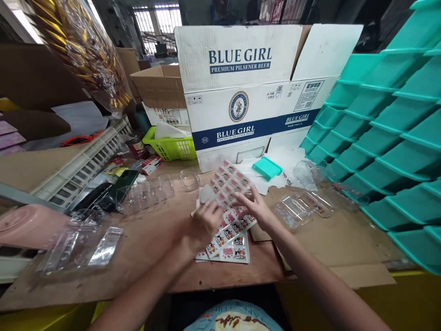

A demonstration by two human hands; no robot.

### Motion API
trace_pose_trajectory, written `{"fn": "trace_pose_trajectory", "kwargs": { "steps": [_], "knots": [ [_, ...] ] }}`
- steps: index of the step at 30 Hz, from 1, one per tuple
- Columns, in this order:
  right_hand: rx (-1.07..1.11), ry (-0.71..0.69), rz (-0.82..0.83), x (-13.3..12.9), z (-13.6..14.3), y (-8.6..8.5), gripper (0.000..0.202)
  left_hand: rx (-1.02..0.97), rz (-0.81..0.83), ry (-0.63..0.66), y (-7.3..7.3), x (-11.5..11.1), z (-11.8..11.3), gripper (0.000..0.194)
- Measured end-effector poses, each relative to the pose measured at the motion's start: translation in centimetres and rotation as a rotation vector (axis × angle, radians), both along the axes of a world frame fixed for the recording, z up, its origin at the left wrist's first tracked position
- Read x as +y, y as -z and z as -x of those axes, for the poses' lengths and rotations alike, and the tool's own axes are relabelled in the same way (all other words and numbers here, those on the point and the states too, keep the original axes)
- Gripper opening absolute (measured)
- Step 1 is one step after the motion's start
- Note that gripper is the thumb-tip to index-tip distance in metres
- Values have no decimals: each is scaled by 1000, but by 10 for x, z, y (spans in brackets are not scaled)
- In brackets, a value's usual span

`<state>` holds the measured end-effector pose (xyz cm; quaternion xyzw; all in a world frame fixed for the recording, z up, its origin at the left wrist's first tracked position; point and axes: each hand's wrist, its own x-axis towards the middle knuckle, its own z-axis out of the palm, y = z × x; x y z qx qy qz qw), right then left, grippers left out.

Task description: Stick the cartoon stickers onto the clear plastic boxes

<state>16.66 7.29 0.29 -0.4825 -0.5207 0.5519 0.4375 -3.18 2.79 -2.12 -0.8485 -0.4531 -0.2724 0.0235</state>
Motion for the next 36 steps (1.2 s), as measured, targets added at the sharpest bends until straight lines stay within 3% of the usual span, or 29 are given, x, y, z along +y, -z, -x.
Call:
{"fn": "trace_pose_trajectory", "kwargs": {
  "steps": [2, 3, 5, 7, 9, 11, 13, 14, 16, 18, 20, 24, 29, 34, 36],
  "knots": [
    [156, 90, 33, 7, 13, 8, 81, 20, -25, 127, -5, -9, -10, 23],
    [204, 143, 21, 11, 12, 11, 81, -31, -18, 116, -7, -9, -11, 28],
    [275, 188, 9, 14, 2, 12, 77, -291, 77, -35, -10, -3, -4, 44],
    [313, 164, 23, 12, -11, 13, 67, -720, 365, -168, -9, 7, 9, 48],
    [251, 119, 2, 6, -21, 13, 63, -1116, 715, -188, -6, 15, 17, 41],
    [63, 186, -166, -1, -26, 13, 66, -1347, 913, -175, -3, 16, 19, 38],
    [-239, 326, -481, -9, -24, 10, 64, -1456, 949, -188, -1, 11, 13, 34],
    [-393, 349, -650, -13, -20, 8, 56, -1479, 957, -175, -1, 8, 9, 32],
    [-617, 215, -899, -21, -8, 2, 36, -1505, 1002, -106, -3, 1, 2, 28],
    [-673, 21, -1005, -27, 8, -1, 22, -1493, 1032, -29, -7, -3, -3, 28],
    [-637, -34, -1027, -29, 20, -1, 16, -1490, 1022, -8, -8, -6, -5, 27],
    [-583, -25, -1018, -27, 29, 6, 11, -1382, 939, -24, -5, -9, -1, 21],
    [-497, -91, -925, -23, 29, 7, 10, -1144, 715, 19, -2, -9, 4, 13],
    [-250, 76, -547, -15, 24, 8, 16, -1217, 775, -35, 3, -10, 5, 16],
    [-244, 97, -529, -15, 21, 6, 15, -1284, 838, -92, 4, -11, 5, 20]
  ]
}}
